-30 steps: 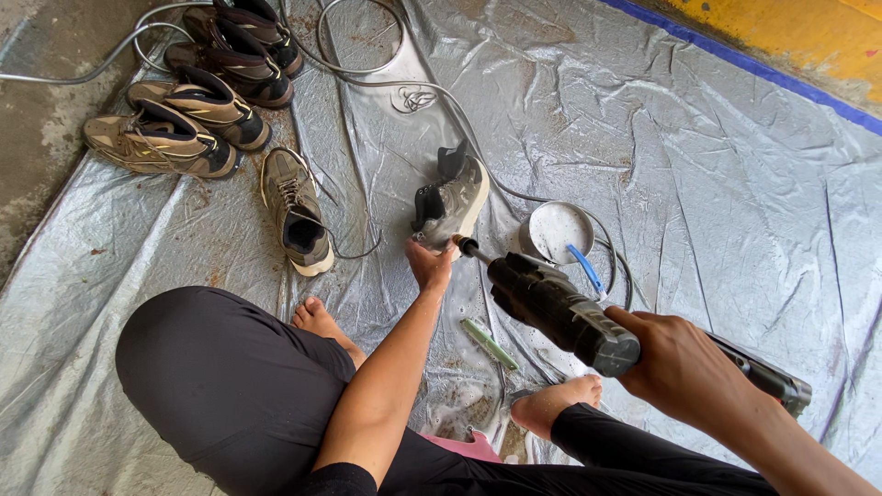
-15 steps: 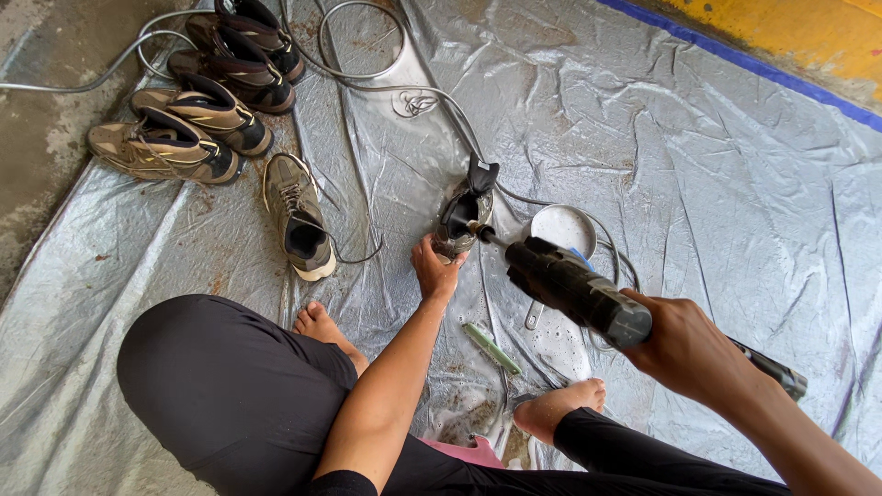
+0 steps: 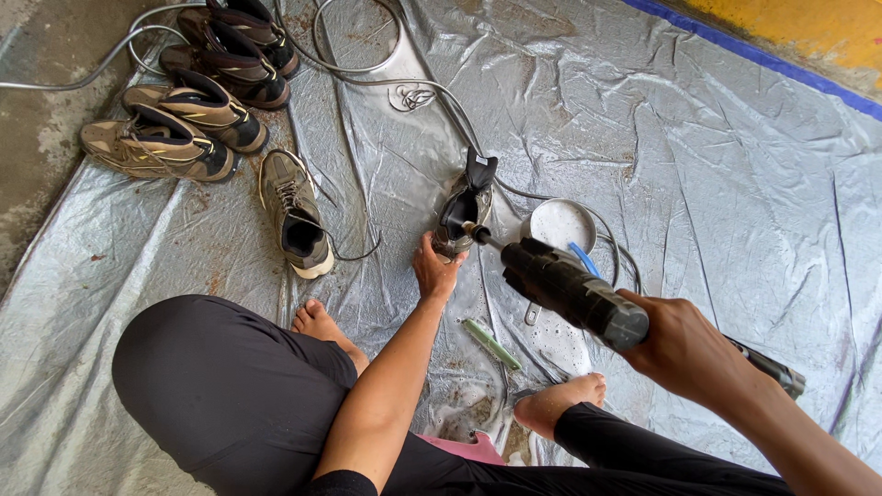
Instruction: The person uses a power drill with a brush attachment to scrub the sole and sides of a sneaker. They rotate the shoe to clean different areas, including the tread and upper fabric, while sitting on a small stool.
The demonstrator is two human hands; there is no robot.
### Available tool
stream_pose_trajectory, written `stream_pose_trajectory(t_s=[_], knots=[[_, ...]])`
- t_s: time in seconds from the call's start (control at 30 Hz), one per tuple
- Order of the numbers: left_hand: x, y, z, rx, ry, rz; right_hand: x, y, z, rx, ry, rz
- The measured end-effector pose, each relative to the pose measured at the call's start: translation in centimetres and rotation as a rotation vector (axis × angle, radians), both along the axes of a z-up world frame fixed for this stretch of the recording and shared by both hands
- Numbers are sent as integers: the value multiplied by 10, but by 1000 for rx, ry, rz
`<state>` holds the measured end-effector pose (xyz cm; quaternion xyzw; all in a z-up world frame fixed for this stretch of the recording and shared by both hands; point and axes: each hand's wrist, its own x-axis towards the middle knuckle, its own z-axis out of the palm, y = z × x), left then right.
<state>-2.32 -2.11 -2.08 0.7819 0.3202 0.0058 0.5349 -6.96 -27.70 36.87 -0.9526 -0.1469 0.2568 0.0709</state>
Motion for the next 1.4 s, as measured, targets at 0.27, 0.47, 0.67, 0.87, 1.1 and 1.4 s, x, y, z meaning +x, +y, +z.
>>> stream_pose_trajectory(t_s=[0.27, 0.47, 0.67, 0.87, 1.1, 1.4], knots=[[1, -7, 2, -11, -4, 18, 3, 1, -25, -77, -31, 90], [9, -9, 10, -80, 72, 40, 5, 6, -24, -54, -33, 106], [7, -5, 18, -169, 117, -62, 18, 23, -34, -7, -48, 87], [24, -15, 1, -130, 154, -48, 31, 61, -56, -65, -15, 117], [21, -24, 2, -156, 172, -47, 46, 61, -124, -131, -69, 183], [19, -18, 25, -204, 175, -56, 62, 88, -105, -182, -46, 168]])
